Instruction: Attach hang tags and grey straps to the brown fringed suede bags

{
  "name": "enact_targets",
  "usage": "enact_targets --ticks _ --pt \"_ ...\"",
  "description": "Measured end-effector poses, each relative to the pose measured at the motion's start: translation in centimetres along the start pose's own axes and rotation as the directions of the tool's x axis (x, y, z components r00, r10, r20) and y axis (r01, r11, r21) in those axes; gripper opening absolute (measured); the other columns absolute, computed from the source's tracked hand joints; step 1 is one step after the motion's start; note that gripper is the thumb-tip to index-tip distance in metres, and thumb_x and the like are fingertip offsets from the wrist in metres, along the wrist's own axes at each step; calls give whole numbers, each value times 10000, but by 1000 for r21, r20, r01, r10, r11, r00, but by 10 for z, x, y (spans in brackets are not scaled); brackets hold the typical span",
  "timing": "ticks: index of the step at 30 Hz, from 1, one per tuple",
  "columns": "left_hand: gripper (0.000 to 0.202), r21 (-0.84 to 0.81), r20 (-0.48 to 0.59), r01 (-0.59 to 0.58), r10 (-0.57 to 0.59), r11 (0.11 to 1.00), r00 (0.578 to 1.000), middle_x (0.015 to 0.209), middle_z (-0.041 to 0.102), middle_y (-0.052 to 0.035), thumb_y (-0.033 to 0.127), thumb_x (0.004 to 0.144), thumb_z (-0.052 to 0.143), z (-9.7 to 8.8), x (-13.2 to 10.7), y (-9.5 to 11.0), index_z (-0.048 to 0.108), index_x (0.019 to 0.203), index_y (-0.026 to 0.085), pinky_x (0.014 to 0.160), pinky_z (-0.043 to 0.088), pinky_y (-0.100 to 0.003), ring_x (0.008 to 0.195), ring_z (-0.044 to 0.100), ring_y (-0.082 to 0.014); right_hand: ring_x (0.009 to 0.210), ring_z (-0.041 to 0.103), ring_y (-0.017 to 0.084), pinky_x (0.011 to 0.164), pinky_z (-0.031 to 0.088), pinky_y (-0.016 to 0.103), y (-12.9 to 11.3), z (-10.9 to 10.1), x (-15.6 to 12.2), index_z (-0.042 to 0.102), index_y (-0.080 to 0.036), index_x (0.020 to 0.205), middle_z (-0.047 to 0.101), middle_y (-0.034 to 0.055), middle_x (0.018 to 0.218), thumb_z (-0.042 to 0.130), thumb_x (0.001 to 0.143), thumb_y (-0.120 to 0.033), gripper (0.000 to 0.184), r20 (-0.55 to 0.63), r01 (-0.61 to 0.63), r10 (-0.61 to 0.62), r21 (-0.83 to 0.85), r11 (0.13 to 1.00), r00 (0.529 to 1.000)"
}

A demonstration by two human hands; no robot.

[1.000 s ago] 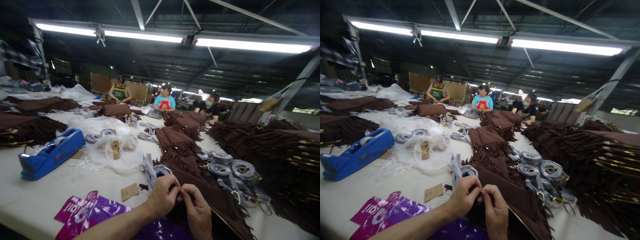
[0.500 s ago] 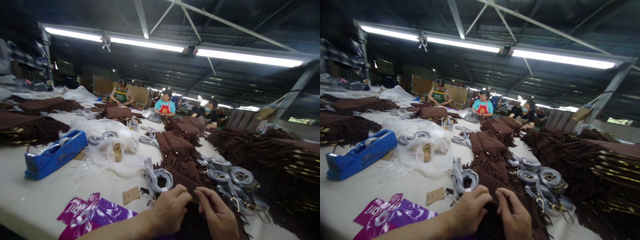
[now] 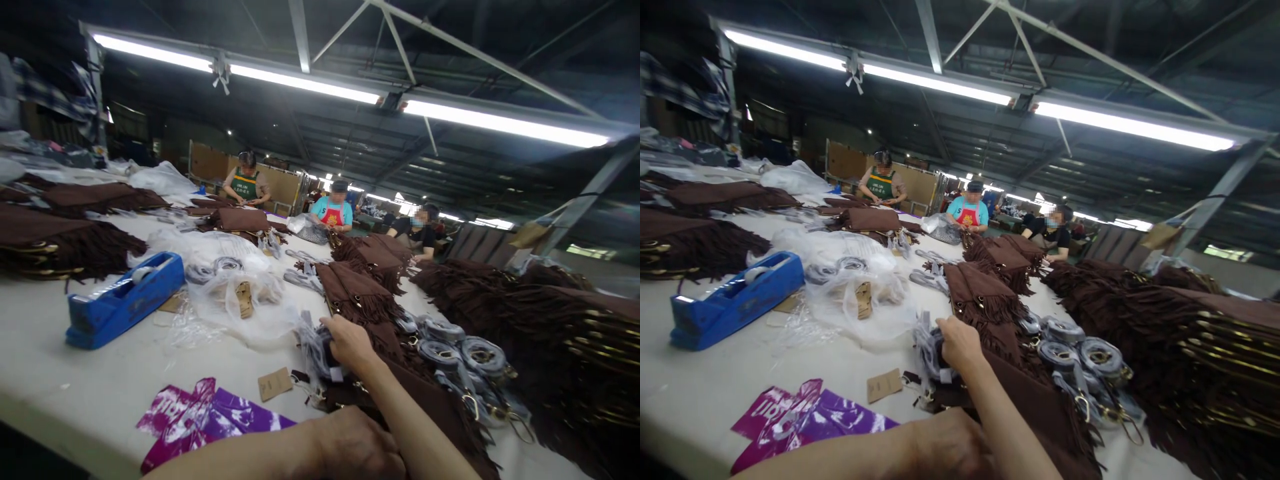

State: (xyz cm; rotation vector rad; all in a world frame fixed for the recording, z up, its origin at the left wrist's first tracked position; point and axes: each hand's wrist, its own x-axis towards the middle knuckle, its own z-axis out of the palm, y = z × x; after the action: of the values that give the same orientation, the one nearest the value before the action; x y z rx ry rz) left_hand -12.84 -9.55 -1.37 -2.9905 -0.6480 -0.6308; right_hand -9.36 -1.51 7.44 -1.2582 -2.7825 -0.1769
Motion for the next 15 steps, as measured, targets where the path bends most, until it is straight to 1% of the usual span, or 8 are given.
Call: enact_targets --ticks 3,6,7,9,12,13,14,15 --pt "117 62 -3 3 -3 998 1000 748 608 -4 246 768 617 0 1 2 528 704 204 453 376 -294 651 572 -162 1017 613 227 805 435 292 28 -21 -31 550 -192 1228 645 104 1136 444 782 -83 472 -147 -100 111 84 992 983" --pt "84 -18 -17 -12 12 1000 1000 742 608 -14 190 718 623 -3 0 2 542 700 195 480 401 -279 657 574 -166 859 644 215 752 462 294 56 -34 -85 605 -203 1030 700 54 928 460 830 -238 249 -258 -228 327 350 909 909" --pt "75 -109 -5 -26 26 994 1000 739 615 -13 155 693 623 -6 -2 0 557 701 189 498 413 -263 661 578 -161 778 648 219 704 472 303 63 -35 -106 617 -215 948 704 39 835 465 843 -320 213 -249 -283 412 426 859 877" --pt "89 -377 34 -22 37 926 999 732 633 1 97 680 599 -16 -6 -4 597 719 177 548 436 -217 663 587 -139 743 653 243 672 490 326 74 -32 -147 647 -230 856 710 42 767 506 811 -463 277 -215 -362 534 528 768 817" --pt "130 -716 57 80 -56 694 997 717 633 21 94 770 521 -37 -15 -12 634 796 154 585 440 -174 628 574 -100 937 660 294 774 522 365 80 -21 -198 712 -228 903 743 74 901 614 720 -494 338 -134 -384 627 687 617 767" --pt "137 -746 42 109 -117 657 992 722 627 20 105 791 508 -44 -16 -13 632 832 146 577 433 -170 618 561 -94 990 652 303 802 527 375 78 -18 -213 725 -230 927 745 78 951 634 705 -484 349 -94 -391 649 731 560 755" --pt "135 -729 10 126 -174 672 985 744 622 14 110 788 519 -50 -17 -13 623 866 142 580 430 -172 629 552 -96 1022 647 308 816 533 383 75 -14 -226 735 -239 940 744 78 990 648 692 -474 353 -57 -398 665 762 511 745" --pt "152 -664 -34 139 -214 735 976 785 619 3 106 769 542 -54 -17 -13 612 899 143 602 433 -181 667 552 -106 1037 646 313 825 539 390 69 -9 -238 745 -257 937 743 74 1018 668 669 -464 347 -32 -403 673 780 479 739"
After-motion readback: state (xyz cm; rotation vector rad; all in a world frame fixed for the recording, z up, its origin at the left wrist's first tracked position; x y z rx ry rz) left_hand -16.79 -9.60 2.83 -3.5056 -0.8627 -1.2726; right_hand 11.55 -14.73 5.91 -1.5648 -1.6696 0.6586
